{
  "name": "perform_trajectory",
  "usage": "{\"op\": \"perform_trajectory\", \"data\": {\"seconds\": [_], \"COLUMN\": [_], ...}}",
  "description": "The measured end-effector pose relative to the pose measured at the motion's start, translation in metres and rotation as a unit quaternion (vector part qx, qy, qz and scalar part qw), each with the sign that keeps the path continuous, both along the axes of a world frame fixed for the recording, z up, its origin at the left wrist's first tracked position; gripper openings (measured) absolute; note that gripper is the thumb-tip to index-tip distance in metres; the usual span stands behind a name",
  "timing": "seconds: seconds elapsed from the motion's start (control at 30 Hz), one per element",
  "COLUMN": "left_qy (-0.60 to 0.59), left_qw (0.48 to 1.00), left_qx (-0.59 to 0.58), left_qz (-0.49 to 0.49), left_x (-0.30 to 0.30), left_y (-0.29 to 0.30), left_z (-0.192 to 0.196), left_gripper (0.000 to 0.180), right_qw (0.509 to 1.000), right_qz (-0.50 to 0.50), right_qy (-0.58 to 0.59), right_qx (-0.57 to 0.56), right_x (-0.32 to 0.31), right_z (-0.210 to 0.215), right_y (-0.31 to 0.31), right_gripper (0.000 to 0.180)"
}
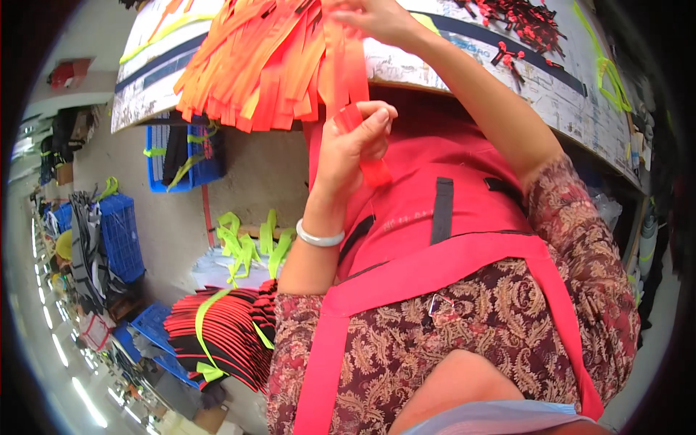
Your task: Manually attaching black plastic clips to orange fabric safety straps at a factory workstation.
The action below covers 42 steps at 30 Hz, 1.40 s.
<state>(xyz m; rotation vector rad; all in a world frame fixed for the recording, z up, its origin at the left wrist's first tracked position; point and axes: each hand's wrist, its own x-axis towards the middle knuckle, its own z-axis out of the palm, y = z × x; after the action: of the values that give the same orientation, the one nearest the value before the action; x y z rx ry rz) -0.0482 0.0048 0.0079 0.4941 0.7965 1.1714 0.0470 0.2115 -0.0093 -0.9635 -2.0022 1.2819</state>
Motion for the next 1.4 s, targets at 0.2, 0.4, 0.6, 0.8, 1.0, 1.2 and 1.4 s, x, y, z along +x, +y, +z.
{"op": "perform_trajectory", "data": {"seconds": [0.2,0.4,0.6,0.8,1.0,1.2,1.4], "left_qy": [-0.031,-0.262,-0.065,0.252,0.24,0.202,0.398], "left_qw": [0.996,0.957,0.997,0.954,0.964,0.973,0.839], "left_qx": [-0.017,-0.1,0.019,0.118,0.111,0.11,0.368], "left_qz": [-0.083,-0.078,0.045,0.107,0.007,-0.011,0.04], "left_x": [-0.004,0.003,0.008,0.021,0.023,0.038,0.075], "left_y": [0.006,0.021,0.014,0.009,0.012,0.024,0.036], "left_z": [-0.023,-0.02,-0.032,-0.023,-0.024,-0.029,-0.015], "left_gripper": [0.014,0.023,0.02,0.015,0.01,0.002,0.006], "right_qw": [0.979,0.964,0.984,0.999,0.999,0.997,0.93], "right_qz": [0.196,0.124,-0.008,0.013,0.032,-0.014,-0.063], "right_qy": [-0.02,0.047,0.111,0.035,-0.005,0.005,0.113], "right_qx": [-0.051,-0.228,-0.137,0.015,0.034,-0.07,-0.343], "right_x": [0.049,0.073,0.083,0.095,0.113,0.12,0.134], "right_z": [0.031,0.027,0.027,0.026,0.016,0.013,-0.007], "right_y": [-0.103,-0.104,-0.117,-0.13,-0.138,-0.145,-0.132], "right_gripper": [0.024,0.01,0.012,0.017,0.015,0.016,0.024]}}
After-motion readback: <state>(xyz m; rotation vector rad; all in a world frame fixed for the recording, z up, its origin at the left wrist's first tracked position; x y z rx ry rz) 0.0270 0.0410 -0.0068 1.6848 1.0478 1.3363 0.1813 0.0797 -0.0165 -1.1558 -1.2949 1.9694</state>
